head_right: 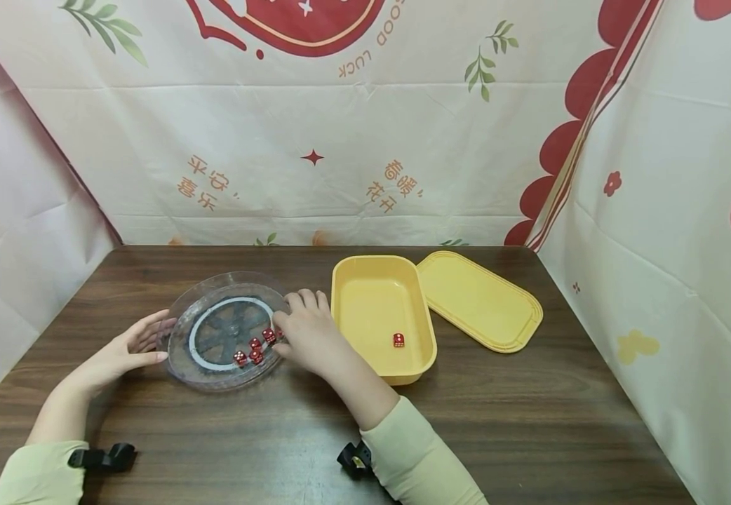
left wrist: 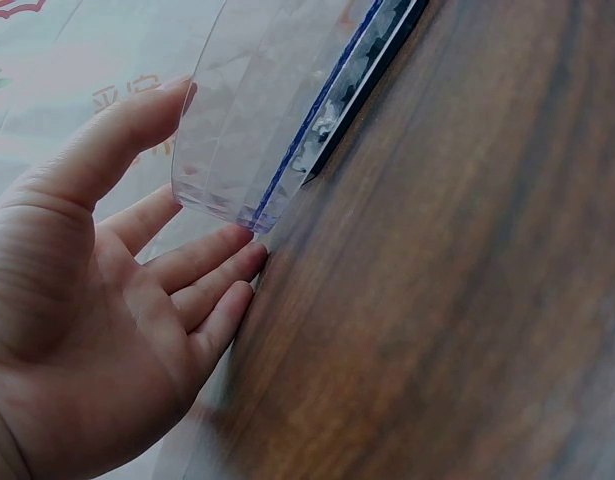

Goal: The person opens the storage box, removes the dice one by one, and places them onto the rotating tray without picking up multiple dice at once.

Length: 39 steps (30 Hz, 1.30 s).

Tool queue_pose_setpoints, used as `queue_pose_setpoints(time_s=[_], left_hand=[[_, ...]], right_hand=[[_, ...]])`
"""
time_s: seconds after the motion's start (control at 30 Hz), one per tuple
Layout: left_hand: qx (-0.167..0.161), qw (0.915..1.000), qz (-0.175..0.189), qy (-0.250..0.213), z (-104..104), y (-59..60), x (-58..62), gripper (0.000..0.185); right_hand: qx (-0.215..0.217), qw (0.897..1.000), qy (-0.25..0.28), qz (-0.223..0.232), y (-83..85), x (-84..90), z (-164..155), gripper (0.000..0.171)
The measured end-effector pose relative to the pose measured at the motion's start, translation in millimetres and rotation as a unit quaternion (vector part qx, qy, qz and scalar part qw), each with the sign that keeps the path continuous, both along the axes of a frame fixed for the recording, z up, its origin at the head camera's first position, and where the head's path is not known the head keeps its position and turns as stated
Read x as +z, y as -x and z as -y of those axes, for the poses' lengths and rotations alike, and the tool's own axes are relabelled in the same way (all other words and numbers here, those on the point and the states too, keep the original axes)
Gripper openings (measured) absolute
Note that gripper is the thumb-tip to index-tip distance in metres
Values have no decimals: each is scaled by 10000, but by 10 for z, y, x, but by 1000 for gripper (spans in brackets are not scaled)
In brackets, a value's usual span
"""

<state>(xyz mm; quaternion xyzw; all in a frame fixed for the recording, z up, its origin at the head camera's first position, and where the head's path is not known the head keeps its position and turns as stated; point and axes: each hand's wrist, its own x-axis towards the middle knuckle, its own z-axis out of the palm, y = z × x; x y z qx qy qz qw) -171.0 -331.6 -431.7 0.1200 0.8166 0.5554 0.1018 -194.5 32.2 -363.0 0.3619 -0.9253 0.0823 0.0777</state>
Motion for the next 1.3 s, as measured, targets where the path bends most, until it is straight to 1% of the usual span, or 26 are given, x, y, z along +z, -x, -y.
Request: queue_pose_setpoints(time_s=[0.17, 0.3, 0.6, 0.83, 1.07, 1.3], left_hand=[[-8, 10000, -12, -43, 5, 0, 0, 80], [10, 10000, 10, -10, 1, 1, 5, 80], [10, 10000, 11, 17, 4, -1, 3, 79], [-7, 10000, 12, -1, 1, 5, -4, 80], [-17, 10000, -4, 11, 1, 2, -2, 80], [-10, 10000, -7, -44, 1, 5, -5, 80]], right_hand=[[-3, 10000, -2, 38, -16, 52, -51, 31], [-42, 10000, 1, 82, -39, 89, -102, 31], [-1, 9998, -29, -203, -70, 108, -213, 25], [-112, 9997, -94, -203, -88, 134, -298, 29], [-18, 9990, 35, -440, -77, 127, -439, 26], [-156, 9992, 106, -360, -76, 145, -570, 20]])
